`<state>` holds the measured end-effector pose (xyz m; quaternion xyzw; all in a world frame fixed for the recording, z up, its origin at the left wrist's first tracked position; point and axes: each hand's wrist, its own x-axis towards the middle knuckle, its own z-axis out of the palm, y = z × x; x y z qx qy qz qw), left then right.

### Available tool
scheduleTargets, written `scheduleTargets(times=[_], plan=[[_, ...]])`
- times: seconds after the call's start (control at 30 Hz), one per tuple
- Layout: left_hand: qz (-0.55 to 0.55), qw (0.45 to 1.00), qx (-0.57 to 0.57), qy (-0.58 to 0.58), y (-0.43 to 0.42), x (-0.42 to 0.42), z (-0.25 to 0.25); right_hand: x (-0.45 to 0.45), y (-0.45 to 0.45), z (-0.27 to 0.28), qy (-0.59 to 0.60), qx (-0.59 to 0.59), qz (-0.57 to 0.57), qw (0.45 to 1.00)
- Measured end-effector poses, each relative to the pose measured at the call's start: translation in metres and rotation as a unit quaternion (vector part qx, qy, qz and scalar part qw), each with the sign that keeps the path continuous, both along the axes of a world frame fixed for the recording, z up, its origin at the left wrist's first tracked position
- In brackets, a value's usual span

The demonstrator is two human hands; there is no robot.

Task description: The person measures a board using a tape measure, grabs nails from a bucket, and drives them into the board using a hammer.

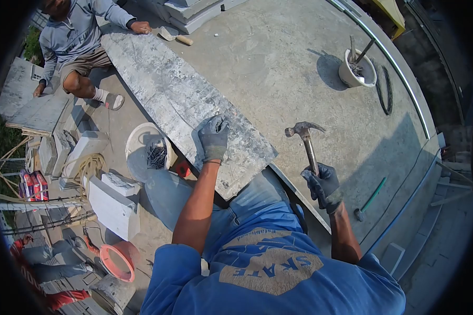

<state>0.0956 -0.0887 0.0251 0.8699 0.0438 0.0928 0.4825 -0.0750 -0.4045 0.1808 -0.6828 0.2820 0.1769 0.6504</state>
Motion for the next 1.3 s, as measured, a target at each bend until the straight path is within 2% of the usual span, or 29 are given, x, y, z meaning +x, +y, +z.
scheduleTargets(times=[0.07,0.13,0.17,0.23,0.33,0.43,0.47,0.5,0.57,0.63,0.7,0.83,0.87,0.9,0.97,1.0,1.1,1.17,1.23,1.3], plan=[[0.022,0.998,0.040,-0.042,-0.005,0.000,0.014,0.002,0.004,0.001,0.007,-0.012,0.010,1.000],[0.036,0.997,-0.050,-0.043,-0.011,-0.002,0.031,0.004,0.007,0.003,0.008,-0.002,0.016,1.000],[0.037,0.997,-0.051,-0.045,-0.010,-0.001,0.029,0.006,0.010,0.004,0.012,0.008,0.020,1.000],[0.040,0.995,0.054,-0.068,-0.005,0.001,0.020,0.007,0.014,0.007,0.013,0.005,0.025,1.000],[0.069,0.996,0.016,-0.049,-0.001,0.006,-0.010,0.006,0.016,0.005,0.023,0.036,0.027,0.999],[0.032,0.996,0.040,-0.072,-0.007,0.000,0.032,0.008,0.019,0.003,0.014,0.039,0.053,0.998],[0.032,0.996,0.038,-0.069,-0.005,0.000,0.021,0.008,0.022,0.004,0.017,0.032,0.060,0.998],[0.009,0.991,0.091,-0.099,-0.001,0.002,0.007,0.007,0.024,0.004,0.022,0.026,0.068,0.997],[-0.012,0.982,0.142,-0.127,-0.002,0.003,0.011,0.007,0.027,0.001,0.025,0.019,0.079,0.996],[0.013,0.980,0.082,-0.179,-0.006,0.005,0.018,0.010,0.033,0.004,0.011,0.029,0.071,0.997],[0.018,0.984,0.073,-0.161,-0.009,0.004,0.024,0.010,0.029,-0.015,0.003,0.013,0.078,0.997],[0.023,0.988,0.086,-0.127,-0.012,-0.001,0.031,0.031,0.042,0.002,-0.014,-0.034,0.115,0.993],[0.024,0.987,0.108,-0.118,-0.012,-0.001,0.034,0.036,0.043,-0.013,-0.102,-0.108,0.161,0.976],[0.033,0.986,0.106,-0.121,-0.012,0.000,0.036,0.043,0.043,-0.013,-0.107,-0.110,0.169,0.974],[0.011,0.993,0.092,-0.072,-0.012,0.000,0.038,0.059,0.060,0.006,-0.288,-0.279,0.251,0.881],[0.020,0.994,0.048,-0.099,-0.010,-0.001,0.018,0.065,0.068,0.015,-0.322,-0.276,0.259,0.868],[0.012,0.985,0.069,-0.156,-0.007,0.004,0.009,0.079,0.089,0.032,-0.395,-0.297,0.270,0.826],[0.008,0.987,0.078,-0.138,-0.006,0.003,0.002,0.086,0.093,0.026,-0.400,-0.297,0.277,0.822],[0.001,0.990,0.095,-0.104,-0.004,0.004,-0.004,0.093,0.094,0.009,-0.340,-0.319,0.310,0.829],[-0.010,0.995,0.083,-0.062,-0.006,0.002,0.024,0.098,0.087,-0.015,-0.304,-0.326,0.339,0.829]])
